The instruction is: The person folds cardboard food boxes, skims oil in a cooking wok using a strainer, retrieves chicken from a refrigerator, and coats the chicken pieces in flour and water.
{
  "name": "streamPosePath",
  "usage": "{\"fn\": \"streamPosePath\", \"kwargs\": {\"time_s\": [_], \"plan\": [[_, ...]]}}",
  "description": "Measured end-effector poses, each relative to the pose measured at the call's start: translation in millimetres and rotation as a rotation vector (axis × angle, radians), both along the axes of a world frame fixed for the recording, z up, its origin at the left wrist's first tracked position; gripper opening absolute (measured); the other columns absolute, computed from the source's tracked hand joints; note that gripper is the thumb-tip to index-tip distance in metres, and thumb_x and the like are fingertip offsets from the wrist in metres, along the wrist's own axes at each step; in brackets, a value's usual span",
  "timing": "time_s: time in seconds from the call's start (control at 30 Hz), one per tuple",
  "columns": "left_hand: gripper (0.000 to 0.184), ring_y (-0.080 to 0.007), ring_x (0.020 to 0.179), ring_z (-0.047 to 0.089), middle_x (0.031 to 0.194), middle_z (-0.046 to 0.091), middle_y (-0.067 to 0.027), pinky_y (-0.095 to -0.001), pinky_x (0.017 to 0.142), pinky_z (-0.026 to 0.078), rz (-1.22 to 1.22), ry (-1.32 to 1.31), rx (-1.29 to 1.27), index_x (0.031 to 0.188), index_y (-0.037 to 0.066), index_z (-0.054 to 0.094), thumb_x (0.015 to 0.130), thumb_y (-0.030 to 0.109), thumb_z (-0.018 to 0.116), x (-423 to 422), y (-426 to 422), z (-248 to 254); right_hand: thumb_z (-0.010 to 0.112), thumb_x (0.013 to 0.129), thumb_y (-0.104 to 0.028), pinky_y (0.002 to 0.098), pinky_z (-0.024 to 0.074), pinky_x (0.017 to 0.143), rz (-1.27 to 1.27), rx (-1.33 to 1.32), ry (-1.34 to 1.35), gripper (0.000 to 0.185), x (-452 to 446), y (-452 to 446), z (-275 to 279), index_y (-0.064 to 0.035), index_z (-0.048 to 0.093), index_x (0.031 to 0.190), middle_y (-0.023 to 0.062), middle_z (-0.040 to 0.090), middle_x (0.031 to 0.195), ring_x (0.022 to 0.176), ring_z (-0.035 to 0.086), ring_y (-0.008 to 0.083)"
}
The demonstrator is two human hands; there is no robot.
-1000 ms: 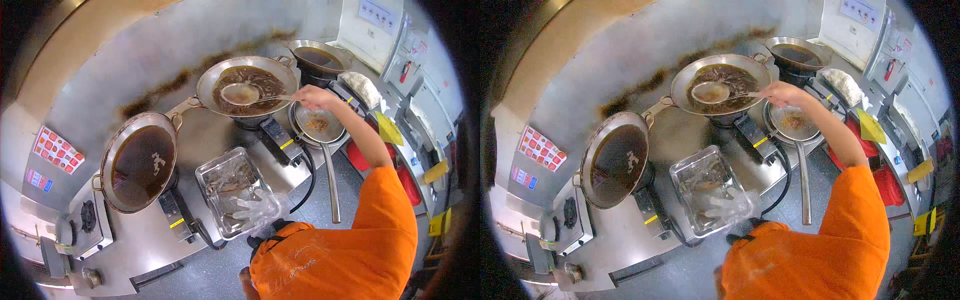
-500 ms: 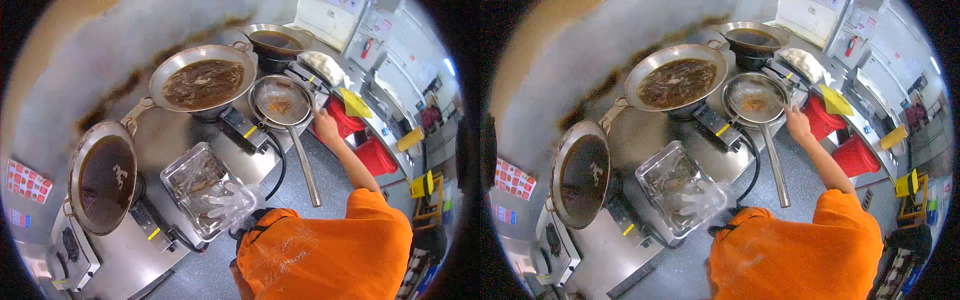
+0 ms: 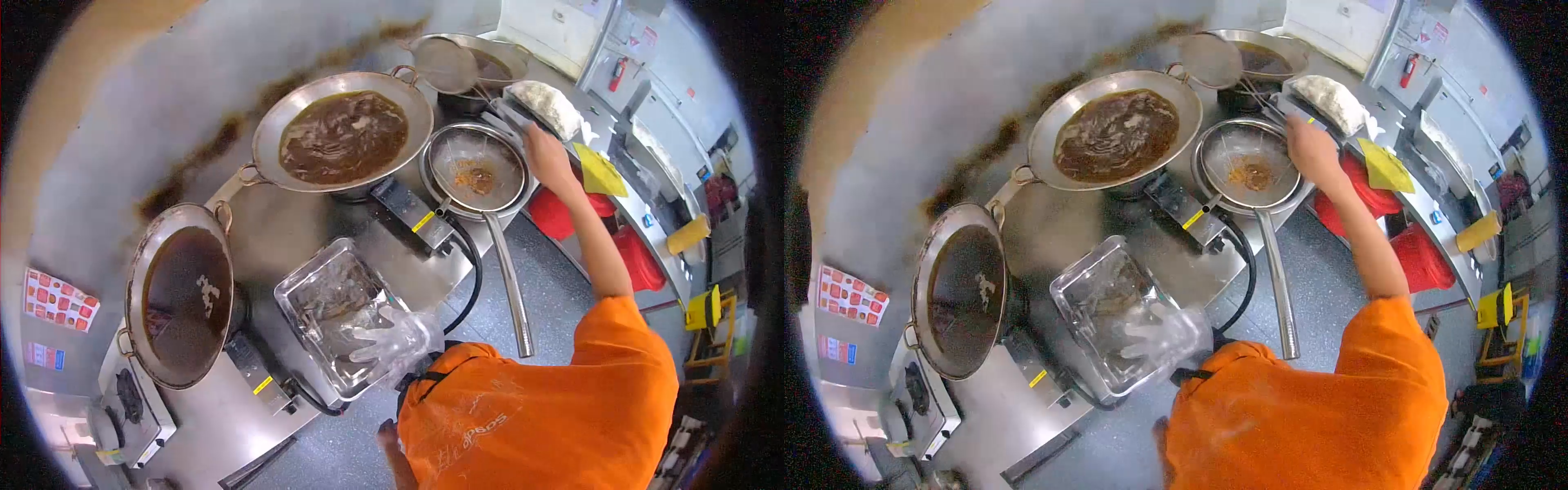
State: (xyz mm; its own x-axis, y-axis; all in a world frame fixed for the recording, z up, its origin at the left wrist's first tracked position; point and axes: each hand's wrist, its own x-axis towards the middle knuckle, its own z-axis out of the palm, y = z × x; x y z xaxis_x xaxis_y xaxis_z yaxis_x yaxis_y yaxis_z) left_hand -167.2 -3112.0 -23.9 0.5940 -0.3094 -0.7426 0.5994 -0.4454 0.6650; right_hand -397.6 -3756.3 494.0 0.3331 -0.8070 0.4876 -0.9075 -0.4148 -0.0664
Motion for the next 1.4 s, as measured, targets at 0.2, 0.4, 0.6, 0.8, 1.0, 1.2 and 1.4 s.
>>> {"fn": "streamPosePath", "kwargs": {"time_s": [0.2,0.4,0.6,0.8,1.0,1.2,1.4], "plan": [[0.022,-0.0168,0.065,0.059,0.077,0.066,-0.007,-0.0313,0.053,0.044,-0.332,-0.29,0.055,0.085,0.001,0.064,0.083,0.02,0.053,-22.2,-11.5,12.5,0.05,0.083,-0.007,0.0472,0.052,0.065,0.132,-0.076,0.239,0.036,95.5,-134.0,-8.7,-0.0121,0.046,0.119,0.018,0.064,0.082,0.079,0.064,0.0372],[0.024,-0.0177,0.067,0.06,0.078,0.066,-0.0085,-0.0323,0.058,0.045,-0.309,-0.246,0.104,0.086,0.0,0.065,0.082,0.021,0.054,-35.0,-24.2,14.4,0.057,0.081,-0.011,0.0415,0.0559,0.064,0.171,-0.072,0.415,0.027,150.2,-205.3,-29.5,-0.0087,0.057,0.108,0.0162,0.067,0.088,0.079,0.067,0.0321],[0.025,-0.0186,0.07,0.06,0.079,0.066,-0.01,-0.0334,0.062,0.046,-0.296,-0.226,0.127,0.087,0.0,0.066,0.082,0.021,0.054,-43.3,-29.5,13.3,0.057,0.079,-0.011,0.0429,0.0536,0.073,0.392,0.166,0.652,0.018,166.9,-183.0,-45.0,-0.0031,0.062,0.094,0.0209,0.065,0.092,0.089,0.065,0.0336],[0.027,-0.0195,0.073,0.061,0.079,0.066,-0.0115,-0.0345,0.066,0.047,-0.257,-0.21,0.11,0.087,-0.001,0.067,0.081,0.022,0.054,-37.1,-37.5,15.5,0.058,0.075,-0.011,0.0442,0.0495,0.073,0.883,0.352,0.771,0.018,195.5,-172.1,-41.9,0.0042,0.063,0.083,0.0242,0.064,0.085,0.084,0.063,0.0364],[0.029,-0.0204,0.076,0.061,0.08,0.067,-0.013,-0.0355,0.07,0.048,-0.088,-0.102,0.063,0.088,-0.001,0.068,0.08,0.022,0.054,-32.3,-43.3,26.8,0.055,0.08,-0.016,0.0407,0.0453,0.056,0.998,0.567,0.653,0.02,199.8,-133.2,-9.7,0.0009,0.063,0.087,0.0167,0.061,0.065,0.058,0.058,0.0313],[0.033,-0.0192,0.072,0.061,0.083,0.067,-0.0121,-0.0334,0.067,0.049,-0.184,-0.226,0.115,0.093,-0.004,0.066,0.079,0.024,0.056,-20.4,-35.5,-5.2,0.055,0.09,-0.023,0.0262,0.0338,0.038,0.719,1.055,0.36,0.026,183.1,-96.8,25.6,-0.0053,0.064,0.106,-0.0032,0.044,0.053,0.043,0.042,0.0072],[0.031,-0.0351,0.069,0.059,0.074,0.062,-0.0113,-0.0482,0.059,0.045,-0.456,-0.676,-0.114,0.073,0.01,0.06,0.08,0.039,0.049,-9.1,-23.0,-17.6,0.054,0.085,-0.027,0.0251,0.0264,0.034,0.545,1.178,0.028,0.021,168.2,-95.9,26.3,-0.0104,0.066,0.091,-0.0034,0.042,0.05,0.038,0.034,0.0074]]}}
